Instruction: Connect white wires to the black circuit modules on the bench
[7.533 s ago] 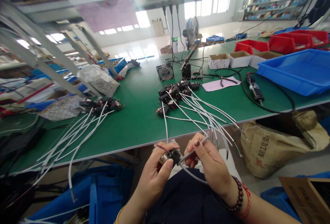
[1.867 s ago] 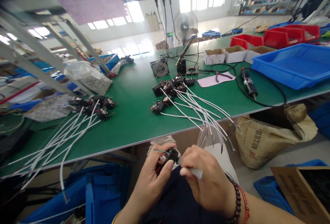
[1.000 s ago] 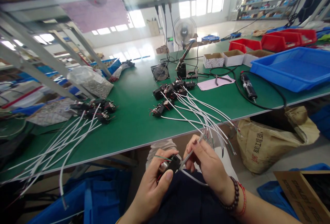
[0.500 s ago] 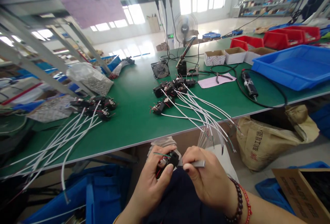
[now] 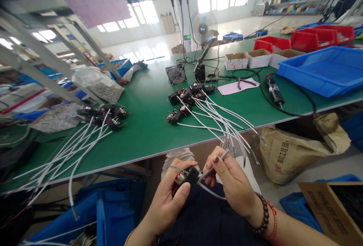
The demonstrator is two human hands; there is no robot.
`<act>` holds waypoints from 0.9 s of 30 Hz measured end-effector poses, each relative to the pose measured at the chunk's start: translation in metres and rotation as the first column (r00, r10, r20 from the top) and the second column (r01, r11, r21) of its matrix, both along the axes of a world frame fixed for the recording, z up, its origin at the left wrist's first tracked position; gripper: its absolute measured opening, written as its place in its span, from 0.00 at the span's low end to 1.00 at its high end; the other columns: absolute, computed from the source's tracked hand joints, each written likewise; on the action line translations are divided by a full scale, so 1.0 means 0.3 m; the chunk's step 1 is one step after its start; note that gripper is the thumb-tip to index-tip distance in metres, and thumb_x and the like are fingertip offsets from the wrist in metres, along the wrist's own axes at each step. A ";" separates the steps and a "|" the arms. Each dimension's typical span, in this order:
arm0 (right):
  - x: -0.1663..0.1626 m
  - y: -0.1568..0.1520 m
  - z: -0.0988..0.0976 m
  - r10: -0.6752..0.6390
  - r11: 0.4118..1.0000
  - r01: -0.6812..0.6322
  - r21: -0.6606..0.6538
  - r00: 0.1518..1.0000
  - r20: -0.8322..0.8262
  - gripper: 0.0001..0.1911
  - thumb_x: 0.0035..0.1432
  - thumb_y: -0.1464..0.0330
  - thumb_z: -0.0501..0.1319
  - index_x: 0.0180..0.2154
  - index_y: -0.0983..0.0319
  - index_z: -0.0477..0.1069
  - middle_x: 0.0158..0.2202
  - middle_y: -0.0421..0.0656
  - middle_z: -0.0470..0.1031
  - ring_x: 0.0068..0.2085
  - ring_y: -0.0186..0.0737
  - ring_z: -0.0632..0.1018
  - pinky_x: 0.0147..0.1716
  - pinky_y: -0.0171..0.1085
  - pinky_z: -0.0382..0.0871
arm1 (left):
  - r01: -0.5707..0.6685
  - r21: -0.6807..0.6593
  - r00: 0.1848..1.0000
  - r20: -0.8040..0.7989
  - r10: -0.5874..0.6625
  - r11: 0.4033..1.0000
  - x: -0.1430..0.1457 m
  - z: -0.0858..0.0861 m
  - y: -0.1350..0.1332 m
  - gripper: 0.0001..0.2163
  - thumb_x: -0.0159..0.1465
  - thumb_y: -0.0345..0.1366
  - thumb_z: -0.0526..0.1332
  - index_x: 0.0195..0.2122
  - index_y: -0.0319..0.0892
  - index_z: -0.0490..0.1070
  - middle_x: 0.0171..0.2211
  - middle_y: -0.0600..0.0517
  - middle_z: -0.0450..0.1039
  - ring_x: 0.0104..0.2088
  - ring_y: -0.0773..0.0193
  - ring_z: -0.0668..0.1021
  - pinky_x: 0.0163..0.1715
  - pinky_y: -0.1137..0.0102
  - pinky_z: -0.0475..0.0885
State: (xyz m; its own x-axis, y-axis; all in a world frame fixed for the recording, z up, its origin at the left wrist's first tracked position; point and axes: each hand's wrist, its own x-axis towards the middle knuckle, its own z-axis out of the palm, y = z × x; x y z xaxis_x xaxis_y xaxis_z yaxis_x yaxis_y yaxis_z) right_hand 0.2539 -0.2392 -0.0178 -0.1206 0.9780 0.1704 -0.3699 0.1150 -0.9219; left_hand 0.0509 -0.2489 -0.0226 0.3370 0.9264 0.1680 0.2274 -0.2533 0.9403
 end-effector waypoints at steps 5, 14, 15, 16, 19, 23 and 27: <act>0.004 0.008 -0.008 0.036 0.999 -0.037 -0.028 0.998 -0.046 0.20 0.77 0.52 0.63 0.36 0.59 0.76 0.32 0.40 0.74 0.29 0.35 0.78 0.29 0.29 0.75 | -0.004 0.008 1.000 -0.006 0.004 1.000 -0.004 0.004 0.003 0.20 0.74 0.49 0.59 0.61 0.47 0.75 0.47 0.47 0.70 0.48 0.52 0.76 0.51 0.59 0.70; -0.006 0.010 -0.008 -0.001 1.000 0.002 0.003 1.000 -0.031 0.19 0.77 0.53 0.63 0.36 0.59 0.75 0.32 0.40 0.73 0.29 0.36 0.77 0.28 0.31 0.74 | -0.012 0.006 1.000 -0.010 0.012 1.000 -0.003 0.006 0.009 0.19 0.74 0.49 0.59 0.60 0.47 0.75 0.47 0.46 0.71 0.49 0.52 0.76 0.53 0.58 0.70; -0.006 0.011 -0.006 0.005 1.000 -0.005 -0.004 0.999 -0.048 0.19 0.77 0.53 0.63 0.36 0.59 0.75 0.32 0.40 0.73 0.29 0.36 0.77 0.29 0.31 0.74 | -0.010 0.010 1.000 -0.009 0.010 1.000 -0.003 0.008 0.010 0.19 0.74 0.49 0.59 0.60 0.47 0.75 0.47 0.47 0.71 0.49 0.52 0.76 0.53 0.58 0.70; -0.005 0.013 -0.005 0.013 1.000 -0.014 -0.015 0.998 -0.061 0.19 0.77 0.53 0.63 0.36 0.59 0.75 0.32 0.40 0.73 0.29 0.36 0.77 0.29 0.31 0.74 | -0.009 0.012 1.000 -0.009 0.009 1.000 -0.003 0.010 0.010 0.19 0.74 0.49 0.59 0.60 0.47 0.75 0.48 0.47 0.71 0.49 0.52 0.76 0.53 0.58 0.69; 0.002 0.023 -0.004 0.056 0.996 -0.062 -0.059 0.995 -0.084 0.20 0.75 0.51 0.65 0.36 0.60 0.76 0.32 0.40 0.74 0.28 0.35 0.77 0.28 0.30 0.73 | -0.006 0.014 1.000 0.000 0.006 1.000 -0.005 0.010 0.010 0.20 0.74 0.50 0.58 0.60 0.47 0.75 0.48 0.46 0.71 0.50 0.52 0.76 0.53 0.58 0.70; 0.005 0.025 -0.004 0.075 0.993 -0.081 -0.081 0.995 -0.072 0.22 0.75 0.50 0.65 0.35 0.60 0.76 0.30 0.40 0.73 0.28 0.36 0.76 0.27 0.31 0.72 | -0.011 -0.005 1.000 0.003 0.011 1.000 -0.007 0.006 0.008 0.20 0.74 0.50 0.59 0.61 0.47 0.75 0.48 0.46 0.70 0.49 0.52 0.76 0.52 0.59 0.70; -0.002 0.013 0.002 0.029 0.999 -0.031 -0.033 0.998 -0.062 0.20 0.76 0.53 0.64 0.36 0.60 0.76 0.32 0.40 0.73 0.29 0.35 0.77 0.30 0.31 0.74 | -0.010 -0.010 1.000 0.007 0.010 1.000 -0.007 0.008 0.006 0.20 0.74 0.50 0.58 0.61 0.47 0.75 0.48 0.46 0.70 0.49 0.52 0.76 0.52 0.59 0.70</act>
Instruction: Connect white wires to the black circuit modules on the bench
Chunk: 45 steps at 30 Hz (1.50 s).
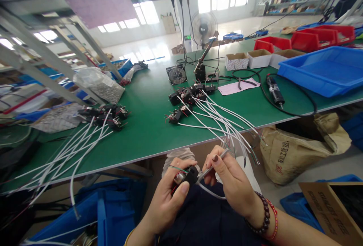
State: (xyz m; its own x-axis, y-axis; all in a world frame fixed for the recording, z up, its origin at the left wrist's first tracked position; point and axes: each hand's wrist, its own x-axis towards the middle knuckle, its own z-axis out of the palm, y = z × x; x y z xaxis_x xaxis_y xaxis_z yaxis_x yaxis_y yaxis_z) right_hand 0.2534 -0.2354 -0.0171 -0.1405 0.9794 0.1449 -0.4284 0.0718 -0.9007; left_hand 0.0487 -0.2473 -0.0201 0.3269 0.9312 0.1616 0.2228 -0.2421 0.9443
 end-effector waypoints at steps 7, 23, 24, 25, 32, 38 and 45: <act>0.003 0.016 -0.013 0.070 0.993 -0.078 -0.094 0.994 -0.083 0.22 0.74 0.50 0.67 0.35 0.61 0.77 0.31 0.40 0.74 0.27 0.33 0.77 0.26 0.28 0.72 | 0.007 0.017 1.000 -0.003 -0.007 1.000 -0.003 -0.003 0.000 0.21 0.74 0.52 0.58 0.61 0.47 0.74 0.49 0.46 0.71 0.50 0.52 0.75 0.54 0.59 0.69; 0.003 0.012 -0.011 0.104 0.986 -0.118 -0.114 0.987 -0.121 0.21 0.74 0.50 0.66 0.36 0.60 0.77 0.30 0.40 0.74 0.28 0.33 0.76 0.28 0.27 0.72 | 0.004 0.000 1.000 -0.005 -0.004 1.000 -0.001 -0.003 -0.002 0.25 0.74 0.58 0.56 0.61 0.47 0.75 0.48 0.46 0.70 0.49 0.52 0.75 0.52 0.59 0.69; 0.004 0.014 -0.011 0.117 0.983 -0.133 -0.123 0.985 -0.125 0.21 0.73 0.50 0.67 0.36 0.60 0.77 0.30 0.40 0.74 0.27 0.33 0.76 0.27 0.27 0.71 | 0.002 -0.005 1.000 -0.007 -0.002 1.000 -0.001 -0.003 -0.001 0.25 0.74 0.58 0.56 0.60 0.46 0.75 0.47 0.46 0.70 0.49 0.52 0.75 0.52 0.58 0.69; 0.004 0.014 -0.011 0.114 0.984 -0.128 -0.120 0.987 -0.115 0.21 0.73 0.50 0.67 0.35 0.60 0.77 0.30 0.40 0.74 0.27 0.33 0.76 0.28 0.27 0.72 | 0.001 -0.009 1.000 -0.008 -0.001 1.000 -0.001 -0.002 -0.001 0.25 0.74 0.58 0.56 0.60 0.46 0.75 0.47 0.46 0.70 0.49 0.52 0.75 0.52 0.58 0.69; 0.004 0.002 -0.010 0.074 0.993 -0.082 -0.087 0.993 -0.092 0.20 0.75 0.51 0.65 0.36 0.60 0.77 0.31 0.40 0.75 0.29 0.33 0.77 0.28 0.27 0.72 | 0.004 0.014 1.000 0.016 -0.004 1.000 -0.002 -0.004 -0.003 0.25 0.74 0.58 0.57 0.60 0.47 0.76 0.47 0.46 0.71 0.49 0.52 0.75 0.52 0.58 0.69; 0.002 0.002 -0.009 0.058 0.997 -0.060 -0.048 0.997 -0.044 0.20 0.76 0.52 0.64 0.37 0.59 0.77 0.32 0.40 0.75 0.30 0.34 0.77 0.31 0.28 0.74 | -0.015 0.001 1.000 0.015 0.015 1.000 -0.005 -0.009 -0.003 0.24 0.74 0.57 0.57 0.60 0.47 0.76 0.48 0.46 0.71 0.50 0.51 0.75 0.53 0.58 0.69; 0.000 0.005 -0.008 0.083 0.993 -0.091 -0.080 0.992 -0.096 0.20 0.75 0.51 0.66 0.36 0.60 0.78 0.30 0.40 0.76 0.29 0.34 0.77 0.29 0.28 0.73 | -0.001 0.021 1.000 0.016 0.000 1.000 -0.003 -0.008 -0.005 0.25 0.74 0.58 0.57 0.60 0.47 0.76 0.47 0.46 0.71 0.48 0.52 0.75 0.52 0.58 0.68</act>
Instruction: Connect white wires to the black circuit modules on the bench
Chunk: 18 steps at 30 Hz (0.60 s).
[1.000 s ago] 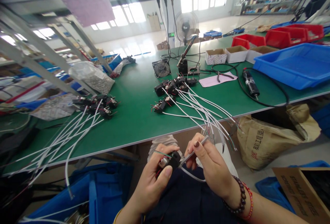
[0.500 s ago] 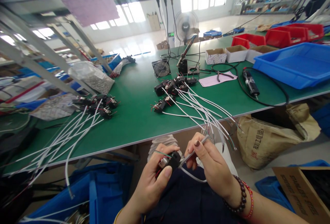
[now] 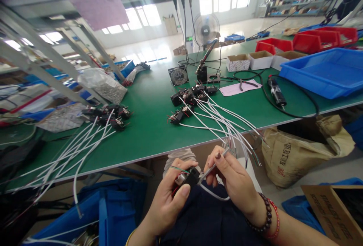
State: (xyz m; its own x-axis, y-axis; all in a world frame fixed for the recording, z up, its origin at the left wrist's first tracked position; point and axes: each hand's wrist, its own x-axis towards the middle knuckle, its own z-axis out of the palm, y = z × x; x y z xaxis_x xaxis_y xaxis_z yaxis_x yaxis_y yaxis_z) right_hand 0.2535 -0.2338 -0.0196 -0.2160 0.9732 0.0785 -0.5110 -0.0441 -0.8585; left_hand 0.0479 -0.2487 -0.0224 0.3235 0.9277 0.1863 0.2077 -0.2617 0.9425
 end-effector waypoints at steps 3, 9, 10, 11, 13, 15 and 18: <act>0.005 0.010 -0.003 0.050 0.997 -0.052 -0.049 0.998 -0.035 0.22 0.74 0.50 0.66 0.36 0.61 0.78 0.29 0.41 0.76 0.27 0.33 0.76 0.28 0.27 0.71 | -0.005 -0.011 1.000 -0.007 0.005 1.000 -0.001 0.001 -0.001 0.24 0.74 0.57 0.57 0.59 0.47 0.76 0.47 0.46 0.72 0.49 0.51 0.75 0.52 0.58 0.69; 0.000 0.008 0.002 0.020 1.000 -0.020 -0.008 1.000 0.021 0.21 0.73 0.50 0.67 0.36 0.60 0.78 0.31 0.41 0.76 0.28 0.34 0.76 0.29 0.29 0.71 | -0.024 -0.021 1.000 -0.010 0.024 0.999 -0.003 0.000 -0.003 0.25 0.73 0.59 0.57 0.59 0.46 0.77 0.49 0.45 0.72 0.50 0.50 0.75 0.54 0.57 0.69; 0.000 0.005 0.003 0.007 1.000 -0.007 0.006 0.999 0.043 0.22 0.74 0.50 0.66 0.36 0.60 0.78 0.31 0.41 0.75 0.28 0.35 0.75 0.29 0.30 0.71 | -0.028 -0.024 1.000 -0.012 0.028 0.999 -0.003 0.000 -0.004 0.25 0.73 0.59 0.57 0.59 0.46 0.77 0.49 0.45 0.72 0.51 0.50 0.75 0.54 0.57 0.69; -0.001 0.003 0.003 -0.004 1.000 0.003 0.017 0.998 0.063 0.22 0.74 0.50 0.65 0.36 0.60 0.78 0.30 0.41 0.75 0.28 0.35 0.75 0.29 0.31 0.71 | -0.031 -0.028 0.999 -0.014 0.031 0.999 -0.002 0.000 -0.005 0.25 0.73 0.59 0.57 0.60 0.47 0.77 0.49 0.45 0.71 0.51 0.50 0.75 0.54 0.56 0.69; 0.000 -0.001 0.003 -0.019 0.999 0.017 0.031 0.996 0.086 0.22 0.75 0.50 0.64 0.36 0.60 0.77 0.30 0.41 0.74 0.28 0.36 0.74 0.30 0.32 0.71 | -0.032 -0.037 0.999 -0.015 0.031 0.999 -0.002 0.001 -0.006 0.25 0.73 0.59 0.57 0.60 0.47 0.77 0.48 0.46 0.71 0.50 0.50 0.75 0.54 0.56 0.70; 0.002 0.000 0.003 -0.028 0.999 0.025 0.035 0.995 0.091 0.22 0.76 0.50 0.63 0.35 0.60 0.77 0.30 0.41 0.74 0.28 0.37 0.74 0.29 0.33 0.71 | -0.029 -0.040 1.000 -0.012 0.028 0.999 -0.003 0.001 -0.004 0.25 0.73 0.58 0.57 0.60 0.47 0.76 0.48 0.46 0.71 0.50 0.51 0.76 0.53 0.57 0.70; 0.000 0.007 0.004 -0.021 1.000 0.021 0.002 0.997 0.073 0.23 0.74 0.49 0.65 0.35 0.60 0.77 0.29 0.41 0.74 0.28 0.37 0.75 0.28 0.33 0.70 | -0.025 -0.028 1.000 -0.005 0.024 0.999 -0.004 -0.001 -0.002 0.24 0.73 0.56 0.58 0.60 0.47 0.77 0.47 0.46 0.72 0.49 0.50 0.76 0.54 0.56 0.70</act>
State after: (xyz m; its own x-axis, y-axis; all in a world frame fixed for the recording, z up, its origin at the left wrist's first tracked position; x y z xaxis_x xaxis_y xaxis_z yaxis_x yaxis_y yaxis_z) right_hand 0.2536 -0.2317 -0.0185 -0.2010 0.9775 0.0643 -0.4473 -0.0332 -0.8938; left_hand 0.0467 -0.2493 -0.0226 0.3014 0.9401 0.1590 0.2177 -0.2302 0.9485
